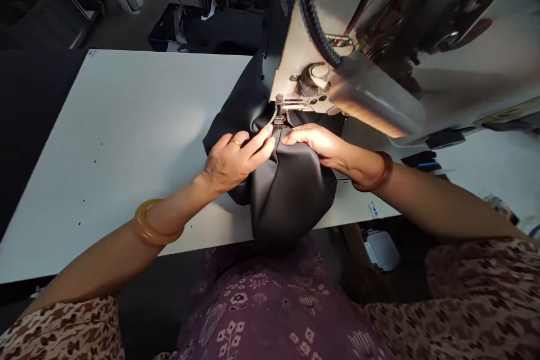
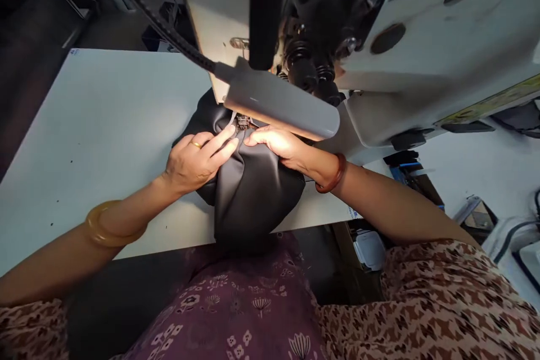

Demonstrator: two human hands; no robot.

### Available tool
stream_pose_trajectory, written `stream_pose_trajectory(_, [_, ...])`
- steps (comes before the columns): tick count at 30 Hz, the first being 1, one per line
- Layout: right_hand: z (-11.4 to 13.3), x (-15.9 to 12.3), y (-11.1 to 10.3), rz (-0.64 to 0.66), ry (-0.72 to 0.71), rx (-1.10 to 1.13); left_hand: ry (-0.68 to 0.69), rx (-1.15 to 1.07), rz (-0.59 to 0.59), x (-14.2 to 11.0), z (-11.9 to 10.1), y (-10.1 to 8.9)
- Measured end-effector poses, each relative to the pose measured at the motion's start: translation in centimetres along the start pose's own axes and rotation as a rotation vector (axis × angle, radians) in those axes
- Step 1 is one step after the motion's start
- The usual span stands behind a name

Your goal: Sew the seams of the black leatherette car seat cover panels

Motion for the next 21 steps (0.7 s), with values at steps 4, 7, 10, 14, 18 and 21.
stream_pose_trajectory(4, [-0.8, 0.8, 0.1, -0.043, -0.042, -0.161, 0.063, 0.044, -0.011, 0.7, 0.3, 0.1])
stream_pose_trajectory(7, [-0.6, 0.5, 0.0, -0.254, -0.190, -0.571, 0.085, -0.005, -0.001, 0.8, 0.0, 0.2])
stream_pose_trajectory(10, [-0.5, -0.9, 0.1, -0.527, -0.309, -0.908, 0.112, 0.020, 0.020, 0.9, -0.2, 0.2])
stream_pose_trajectory(14, [-1.1, -1.7, 0.0, -0.597, -0.324, -0.882, 0.108, 0.070, 0.109, 0.9, -0.3, 0.1])
stream_pose_trajectory(18, [-0.9, -0.5, -1.1, -0.511, -0.347, -0.675, 0.033, -0.018, 0.177, 1.0, -0.3, 0.0])
stream_pose_trajectory(21, [-0.3, 0.9, -2.1, -0.407, -0.381, -0.555, 0.010, -0.017, 0.191, 1.1, -0.5, -0.3])
Point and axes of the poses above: each hand's wrist, its own x-axis towards the middle knuckle, its own y-axis out of the palm, z = x × y, the point moved 4 cm from there along x, towards the middle knuckle, and after that the axes turned 2 degrees about y, right-handed, at the moved point
